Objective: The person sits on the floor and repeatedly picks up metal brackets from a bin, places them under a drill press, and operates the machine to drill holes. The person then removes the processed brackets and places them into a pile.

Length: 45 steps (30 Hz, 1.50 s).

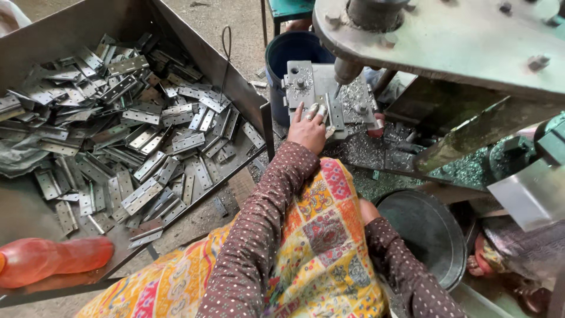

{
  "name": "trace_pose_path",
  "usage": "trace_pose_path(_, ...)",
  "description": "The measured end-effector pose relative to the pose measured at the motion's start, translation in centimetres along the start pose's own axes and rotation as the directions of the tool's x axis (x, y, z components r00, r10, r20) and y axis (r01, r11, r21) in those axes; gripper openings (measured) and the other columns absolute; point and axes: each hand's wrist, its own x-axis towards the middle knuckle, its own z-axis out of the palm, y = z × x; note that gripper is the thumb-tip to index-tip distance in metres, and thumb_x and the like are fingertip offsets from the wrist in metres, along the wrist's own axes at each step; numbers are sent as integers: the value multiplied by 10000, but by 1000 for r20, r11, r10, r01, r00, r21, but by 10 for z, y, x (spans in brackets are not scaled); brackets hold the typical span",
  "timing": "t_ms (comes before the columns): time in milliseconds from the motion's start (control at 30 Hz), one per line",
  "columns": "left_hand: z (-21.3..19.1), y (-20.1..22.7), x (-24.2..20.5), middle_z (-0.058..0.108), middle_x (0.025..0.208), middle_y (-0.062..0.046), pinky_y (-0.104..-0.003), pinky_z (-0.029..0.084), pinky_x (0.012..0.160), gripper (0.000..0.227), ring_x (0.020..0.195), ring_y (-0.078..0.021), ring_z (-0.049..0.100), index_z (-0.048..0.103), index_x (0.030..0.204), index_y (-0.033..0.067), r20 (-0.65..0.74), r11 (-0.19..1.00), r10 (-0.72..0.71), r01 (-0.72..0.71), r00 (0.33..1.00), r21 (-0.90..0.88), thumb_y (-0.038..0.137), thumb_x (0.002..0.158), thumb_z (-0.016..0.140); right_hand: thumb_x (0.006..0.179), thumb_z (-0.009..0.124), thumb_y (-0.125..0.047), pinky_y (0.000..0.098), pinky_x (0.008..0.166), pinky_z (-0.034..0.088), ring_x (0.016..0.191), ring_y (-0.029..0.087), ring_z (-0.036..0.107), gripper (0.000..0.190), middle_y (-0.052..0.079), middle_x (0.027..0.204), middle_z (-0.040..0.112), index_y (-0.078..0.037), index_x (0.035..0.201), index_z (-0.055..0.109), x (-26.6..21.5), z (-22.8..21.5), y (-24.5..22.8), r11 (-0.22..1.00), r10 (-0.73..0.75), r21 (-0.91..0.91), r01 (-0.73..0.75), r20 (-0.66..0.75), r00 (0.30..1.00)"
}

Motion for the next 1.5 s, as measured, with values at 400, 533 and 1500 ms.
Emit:
trace_pose_path(400, -2, -7, 27, 513, 1467, -98, -543, 80, 1213, 250, 1388, -262, 423, 769, 986, 129, 54, 996, -46, 42, 997, 73, 211, 943, 536, 906, 623, -324, 404, 712, 539, 869, 365, 712, 344, 244, 951, 736, -7, 1002, 716, -8, 11, 5, 965, -222, -165, 203, -109, 969)
trace_pose_path(533, -1, -1, 24, 483, 1501, -91, -548, 58, 1220, 252, 1400, -266, 412, 777, 944, 164, 182, 995, -75, 60, 980, 83, 190, 965, 528, 960, 540, -243, 422, 741, 553, 879, 379, 701, 308, 241, 995, 740, 32, 997, 674, 5, -8, -6, 968, 85, 234, -90, 31, 996)
trace_pose_path(1500, 20, -23, 28, 617, 1310, -54, -520, 214, 1170, 271, 1297, -186, 492, 777, 884, 155, -98, 999, -38, 38, 994, -4, 354, 912, 595, 935, 584, -289, 436, 822, 570, 907, 341, 742, 336, 214, 1027, 727, -36, 1155, 601, -2, 13, 13, 994, -53, 92, 52, 9, 999)
